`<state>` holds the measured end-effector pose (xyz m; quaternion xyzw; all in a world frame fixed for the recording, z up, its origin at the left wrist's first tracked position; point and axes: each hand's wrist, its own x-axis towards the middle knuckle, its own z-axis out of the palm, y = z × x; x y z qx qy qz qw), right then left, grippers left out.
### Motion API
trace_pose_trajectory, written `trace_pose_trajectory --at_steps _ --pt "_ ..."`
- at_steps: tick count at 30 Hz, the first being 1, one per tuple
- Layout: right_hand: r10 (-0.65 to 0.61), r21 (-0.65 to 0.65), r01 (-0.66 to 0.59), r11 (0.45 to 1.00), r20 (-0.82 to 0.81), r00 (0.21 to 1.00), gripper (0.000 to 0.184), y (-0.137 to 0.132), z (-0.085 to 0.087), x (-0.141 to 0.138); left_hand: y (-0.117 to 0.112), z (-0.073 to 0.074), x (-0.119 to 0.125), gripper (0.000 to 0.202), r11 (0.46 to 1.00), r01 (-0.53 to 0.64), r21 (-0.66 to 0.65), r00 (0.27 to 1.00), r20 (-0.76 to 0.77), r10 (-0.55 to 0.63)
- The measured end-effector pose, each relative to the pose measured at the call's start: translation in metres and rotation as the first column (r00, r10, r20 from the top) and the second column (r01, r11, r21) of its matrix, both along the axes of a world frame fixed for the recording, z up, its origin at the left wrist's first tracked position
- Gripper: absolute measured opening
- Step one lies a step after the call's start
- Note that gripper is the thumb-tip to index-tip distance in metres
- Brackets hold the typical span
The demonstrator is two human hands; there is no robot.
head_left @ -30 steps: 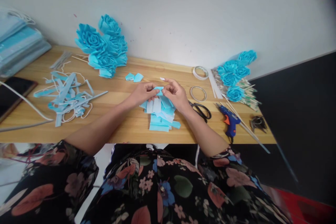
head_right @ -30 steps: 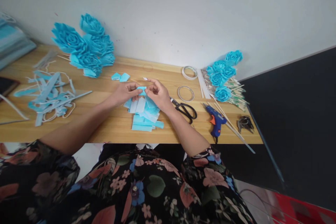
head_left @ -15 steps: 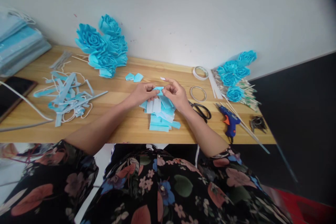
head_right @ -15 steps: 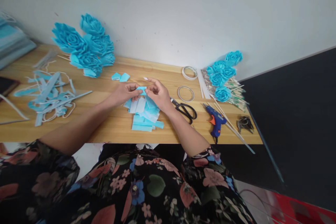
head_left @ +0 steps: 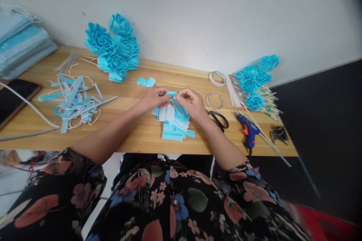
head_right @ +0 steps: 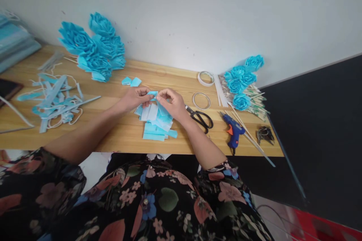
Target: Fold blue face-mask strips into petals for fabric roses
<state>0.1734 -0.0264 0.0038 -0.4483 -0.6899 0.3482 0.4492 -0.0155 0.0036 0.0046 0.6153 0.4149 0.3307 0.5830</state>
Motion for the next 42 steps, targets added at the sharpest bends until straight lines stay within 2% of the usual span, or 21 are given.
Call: trace_pose_trajectory --at_steps 3,7,13,21,26,34,38,42 --pt "0.005 0.113 -0.023 0.993 0.159 0.987 0.011 -0.0026 0.0021 -0.0021 0.0009 -0.0024 -0.0004 0.022 1.0 0.012 0.02 1.0 -0.003 -0.012" --pt "-0.049 0.241 -0.036 0.97 0.338 0.94 0.009 -0.0025 0.0017 -0.0022 0.0011 -0.0058 0.0005 0.019 0.999 0.009 0.043 1.0 -0.025 -0.008" --pt "-0.097 0.32 -0.048 0.946 0.425 0.9 0.009 -0.0013 0.0 -0.0007 0.0005 -0.0064 0.0005 0.015 0.998 0.022 0.06 0.999 -0.039 -0.02" --pt "-0.111 0.33 -0.052 0.943 0.454 0.884 0.009 0.0 -0.0025 0.0012 -0.0002 -0.0039 -0.0014 0.01 0.998 0.059 0.035 0.997 -0.048 -0.057" --pt "-0.12 0.313 -0.031 0.949 0.45 0.885 0.01 0.0001 -0.0023 0.0019 -0.0014 -0.0034 -0.0019 0.009 0.989 0.087 0.116 0.995 -0.054 -0.081" --pt "-0.146 0.397 -0.042 0.917 0.432 0.89 0.014 0.0003 -0.0058 0.003 -0.003 -0.0069 0.0007 0.01 0.976 0.002 0.217 0.987 -0.158 0.033" --pt "-0.131 0.404 -0.07 0.912 0.449 0.884 0.022 0.0008 -0.0056 0.0037 -0.002 -0.0038 -0.0002 0.013 0.985 0.0 0.174 0.986 -0.162 0.029" --pt "-0.152 0.391 -0.022 0.92 0.409 0.9 0.022 0.0002 -0.0047 0.0024 -0.0012 -0.0002 -0.0005 0.015 0.994 -0.019 0.112 0.995 -0.096 0.029"
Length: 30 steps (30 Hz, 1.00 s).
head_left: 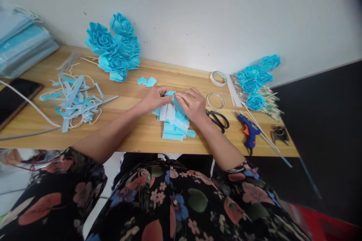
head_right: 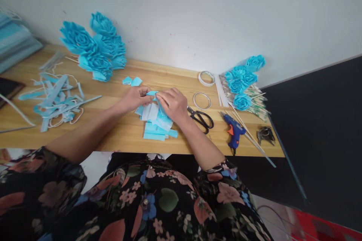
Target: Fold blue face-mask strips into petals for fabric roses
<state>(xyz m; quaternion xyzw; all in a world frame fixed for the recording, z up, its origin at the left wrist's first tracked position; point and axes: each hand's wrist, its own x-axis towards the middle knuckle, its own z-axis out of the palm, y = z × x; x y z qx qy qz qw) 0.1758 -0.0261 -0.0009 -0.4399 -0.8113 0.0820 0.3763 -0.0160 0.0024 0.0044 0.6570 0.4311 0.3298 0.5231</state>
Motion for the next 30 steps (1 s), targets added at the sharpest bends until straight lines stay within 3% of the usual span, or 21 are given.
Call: trace_pose_trajectory --at_steps 5,8,11,16,24,30 --pt "-0.127 0.011 0.132 0.991 -0.205 0.971 0.03 0.002 0.001 0.005 0.0 0.0 0.0 0.016 0.999 -0.018 -0.032 0.999 0.027 0.019" --pt "-0.046 -0.046 0.036 0.998 -0.238 0.97 0.038 0.003 0.001 0.008 0.0 -0.002 0.001 0.014 0.999 0.001 -0.041 1.0 0.031 0.0" --pt "0.042 -0.1 -0.06 0.993 -0.178 0.983 0.044 0.004 0.0 0.005 -0.001 -0.005 0.002 0.013 0.999 0.022 0.044 1.0 0.012 -0.023" --pt "0.025 -0.113 -0.043 0.993 -0.157 0.987 0.038 0.003 -0.003 -0.001 0.0 -0.01 0.002 0.014 0.981 0.041 0.188 0.999 -0.024 -0.037" --pt "0.009 -0.199 -0.06 0.978 -0.247 0.969 0.044 0.003 -0.002 0.0 0.004 -0.011 0.003 0.018 0.978 -0.068 0.195 0.998 0.026 0.065" --pt "-0.025 -0.226 -0.063 0.972 -0.362 0.932 0.046 0.005 -0.002 0.0 0.001 -0.006 0.003 0.028 0.985 -0.054 0.161 0.998 0.041 0.048"
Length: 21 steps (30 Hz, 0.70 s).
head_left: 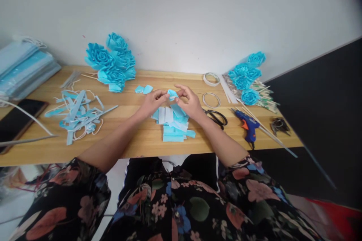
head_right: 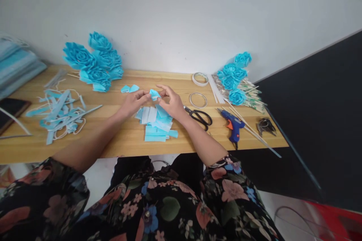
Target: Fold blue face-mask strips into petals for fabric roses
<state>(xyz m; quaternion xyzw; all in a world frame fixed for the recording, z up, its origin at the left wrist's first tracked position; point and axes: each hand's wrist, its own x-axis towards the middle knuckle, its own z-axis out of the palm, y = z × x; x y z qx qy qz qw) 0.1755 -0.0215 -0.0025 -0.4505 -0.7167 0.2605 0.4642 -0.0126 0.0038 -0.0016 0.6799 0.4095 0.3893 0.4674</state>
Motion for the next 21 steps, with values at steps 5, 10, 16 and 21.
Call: trace_pose_trajectory --at_steps 5,10,16,21 --pt "0.031 -0.016 -0.032 0.999 -0.056 0.998 0.045 0.0029 -0.0028 0.0002 0.0035 -0.007 0.0006 0.026 0.999 0.031 0.025 0.999 0.005 -0.031" --pt "0.07 -0.07 -0.077 0.995 -0.093 0.993 0.043 0.0039 -0.0033 0.0034 0.0056 -0.0095 -0.0001 0.023 0.996 0.028 0.086 0.999 -0.025 -0.026" --pt "0.052 -0.062 -0.054 0.997 -0.03 0.998 0.049 0.0058 -0.0057 0.0053 0.003 -0.0083 0.0023 0.026 0.994 0.029 0.106 0.996 -0.082 -0.02" --pt "0.071 -0.065 -0.07 0.995 0.009 0.997 0.051 0.0065 -0.0065 0.0069 0.0053 -0.0093 0.0009 0.023 0.99 -0.013 0.138 0.998 -0.052 0.02"
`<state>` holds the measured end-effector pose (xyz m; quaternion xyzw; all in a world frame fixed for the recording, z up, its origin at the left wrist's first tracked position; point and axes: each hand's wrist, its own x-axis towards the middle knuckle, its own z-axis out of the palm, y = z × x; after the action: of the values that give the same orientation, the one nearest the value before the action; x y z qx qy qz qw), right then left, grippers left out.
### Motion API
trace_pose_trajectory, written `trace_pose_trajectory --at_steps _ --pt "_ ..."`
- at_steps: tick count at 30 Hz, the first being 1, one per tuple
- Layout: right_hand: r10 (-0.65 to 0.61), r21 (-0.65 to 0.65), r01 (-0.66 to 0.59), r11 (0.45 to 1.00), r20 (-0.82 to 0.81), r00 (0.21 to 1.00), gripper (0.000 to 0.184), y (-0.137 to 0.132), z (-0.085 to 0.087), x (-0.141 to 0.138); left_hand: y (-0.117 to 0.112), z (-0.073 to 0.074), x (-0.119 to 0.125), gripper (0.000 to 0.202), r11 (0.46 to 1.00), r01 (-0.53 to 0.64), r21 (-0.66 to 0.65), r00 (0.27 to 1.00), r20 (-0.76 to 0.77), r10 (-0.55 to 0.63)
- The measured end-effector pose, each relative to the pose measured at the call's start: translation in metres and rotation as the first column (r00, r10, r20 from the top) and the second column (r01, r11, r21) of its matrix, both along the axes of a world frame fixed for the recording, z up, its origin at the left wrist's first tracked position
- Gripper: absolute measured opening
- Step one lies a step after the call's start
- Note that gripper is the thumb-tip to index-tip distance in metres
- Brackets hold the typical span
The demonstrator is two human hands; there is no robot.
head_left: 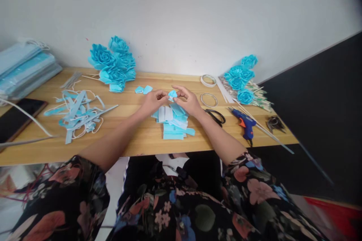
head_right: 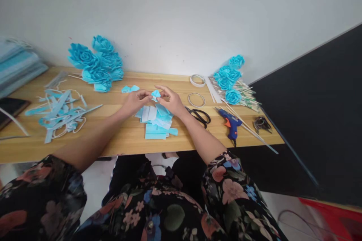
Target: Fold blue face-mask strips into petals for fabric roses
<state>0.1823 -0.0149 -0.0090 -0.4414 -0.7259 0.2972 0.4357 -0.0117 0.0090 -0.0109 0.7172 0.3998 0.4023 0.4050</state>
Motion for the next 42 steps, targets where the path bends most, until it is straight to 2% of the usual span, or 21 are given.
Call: trace_pose_trajectory --at_steps 5,11,16,20,24,29,34,42 --pt "-0.009 0.011 0.009 1.0 0.011 1.0 0.051 -0.001 0.0 0.0 0.002 -0.002 -0.002 0.03 1.0 0.009 0.011 1.0 0.029 -0.01" --pt "-0.027 0.002 0.027 1.0 -0.007 1.0 0.049 -0.002 0.002 0.001 0.0 -0.001 -0.003 0.031 1.0 0.03 -0.005 0.998 -0.057 -0.03" --pt "0.015 -0.038 -0.017 0.999 -0.07 0.997 0.046 -0.001 0.002 0.003 0.0 0.0 -0.003 0.03 0.999 0.039 0.011 0.997 -0.064 -0.038" --pt "-0.003 -0.005 0.003 1.0 -0.064 0.998 0.05 0.002 -0.002 0.002 0.0 -0.003 -0.002 0.03 0.996 0.087 0.035 0.992 -0.099 -0.083" --pt "-0.012 0.023 0.013 1.0 -0.036 0.999 0.045 0.001 -0.002 -0.001 0.001 -0.006 -0.001 0.032 0.992 0.084 0.091 0.99 -0.117 -0.074" --pt "-0.011 0.012 0.011 1.0 0.003 1.0 0.042 -0.004 0.003 -0.003 0.0 -0.006 0.0 0.035 0.997 0.073 0.03 0.996 -0.06 -0.071" --pt "-0.012 0.012 0.012 1.0 0.003 1.0 0.041 -0.002 0.004 0.001 -0.001 -0.001 -0.002 0.028 0.998 0.035 0.043 0.994 -0.104 -0.031" --pt "-0.175 0.114 0.182 0.977 -0.071 0.982 0.044 0.021 0.003 0.029 -0.003 0.008 -0.005 0.021 0.992 -0.119 0.029 0.986 -0.117 0.121"
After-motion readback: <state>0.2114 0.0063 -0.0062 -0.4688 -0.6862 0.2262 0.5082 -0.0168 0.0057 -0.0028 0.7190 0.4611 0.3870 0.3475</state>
